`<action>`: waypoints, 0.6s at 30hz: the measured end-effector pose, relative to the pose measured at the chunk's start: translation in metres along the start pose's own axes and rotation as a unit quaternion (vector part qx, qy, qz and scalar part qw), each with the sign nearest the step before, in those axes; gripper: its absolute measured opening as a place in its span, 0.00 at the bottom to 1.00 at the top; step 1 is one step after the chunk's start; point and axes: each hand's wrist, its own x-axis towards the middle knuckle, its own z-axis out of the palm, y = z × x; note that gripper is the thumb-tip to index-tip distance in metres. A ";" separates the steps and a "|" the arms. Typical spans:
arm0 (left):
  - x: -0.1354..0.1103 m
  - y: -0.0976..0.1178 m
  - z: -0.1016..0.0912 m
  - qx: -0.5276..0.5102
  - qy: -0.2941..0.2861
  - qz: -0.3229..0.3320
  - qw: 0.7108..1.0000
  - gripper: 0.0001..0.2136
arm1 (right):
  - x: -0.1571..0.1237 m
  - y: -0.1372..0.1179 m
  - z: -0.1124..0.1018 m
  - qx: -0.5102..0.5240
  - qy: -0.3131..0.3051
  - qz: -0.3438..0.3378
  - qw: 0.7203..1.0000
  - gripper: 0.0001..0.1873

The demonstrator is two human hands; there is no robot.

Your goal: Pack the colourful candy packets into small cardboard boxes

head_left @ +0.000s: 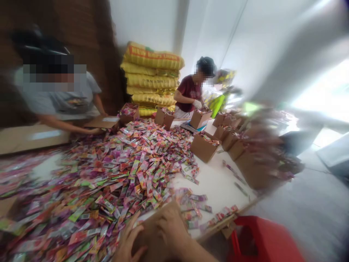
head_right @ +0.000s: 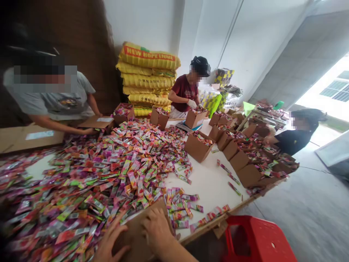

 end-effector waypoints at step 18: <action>0.040 0.040 -0.057 -0.027 -0.109 -0.188 0.976 0.45 | 0.067 0.086 -0.039 0.402 0.042 0.113 0.908 0.16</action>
